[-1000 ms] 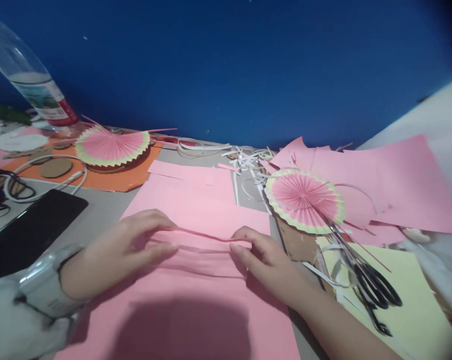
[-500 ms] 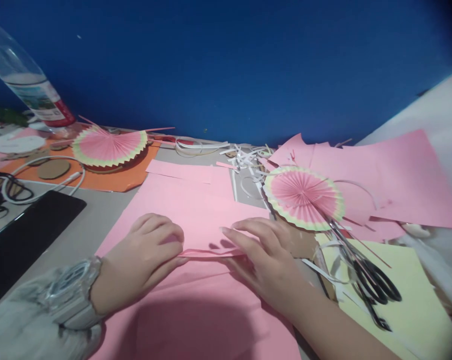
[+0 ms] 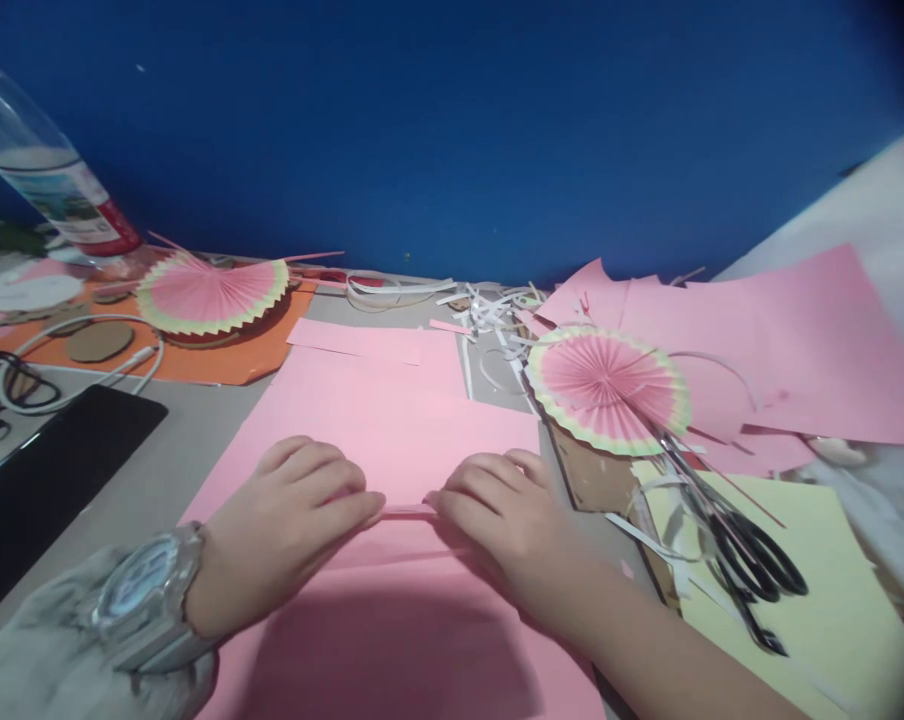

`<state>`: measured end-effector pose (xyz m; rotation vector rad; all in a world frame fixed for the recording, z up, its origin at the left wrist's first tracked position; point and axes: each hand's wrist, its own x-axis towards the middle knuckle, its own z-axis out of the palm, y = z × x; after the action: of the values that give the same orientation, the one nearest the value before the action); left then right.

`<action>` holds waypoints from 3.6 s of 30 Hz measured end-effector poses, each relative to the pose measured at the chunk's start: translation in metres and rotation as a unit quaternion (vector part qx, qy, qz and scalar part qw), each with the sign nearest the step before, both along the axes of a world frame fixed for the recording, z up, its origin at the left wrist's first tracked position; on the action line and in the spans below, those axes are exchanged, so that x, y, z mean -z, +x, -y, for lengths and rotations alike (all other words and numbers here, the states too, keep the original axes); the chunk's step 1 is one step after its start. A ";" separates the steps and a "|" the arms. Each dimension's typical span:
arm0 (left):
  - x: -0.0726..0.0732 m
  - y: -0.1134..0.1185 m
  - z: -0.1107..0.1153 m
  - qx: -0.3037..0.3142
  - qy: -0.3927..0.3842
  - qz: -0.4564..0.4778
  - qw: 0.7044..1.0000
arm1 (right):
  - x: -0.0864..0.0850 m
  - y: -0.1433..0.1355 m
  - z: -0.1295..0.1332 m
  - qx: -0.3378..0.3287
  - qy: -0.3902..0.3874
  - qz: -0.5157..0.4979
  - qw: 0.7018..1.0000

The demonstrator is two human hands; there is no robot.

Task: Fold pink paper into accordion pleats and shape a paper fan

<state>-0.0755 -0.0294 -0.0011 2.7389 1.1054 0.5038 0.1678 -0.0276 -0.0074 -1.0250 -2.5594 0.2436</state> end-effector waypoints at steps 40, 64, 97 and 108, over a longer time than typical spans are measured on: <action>-0.004 -0.003 -0.017 0.005 -0.205 0.003 0.979 | -0.009 0.000 -0.011 0.009 -0.176 -0.001 0.984; -0.007 -0.038 -0.032 -0.004 -0.097 -0.039 0.995 | 0.010 0.019 -0.023 0.046 -0.080 -0.033 0.995; -0.006 -0.043 -0.035 -0.014 0.063 -0.049 0.997 | 0.006 0.022 -0.025 0.053 -0.045 -0.030 0.997; -0.009 -0.045 -0.036 0.000 0.015 -0.078 0.997 | -0.004 0.023 -0.021 0.019 0.005 0.077 0.997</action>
<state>-0.1208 0.0062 0.0077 2.8467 1.1404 0.3123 0.1907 -0.0069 -0.0035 -1.1266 -2.6712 0.1463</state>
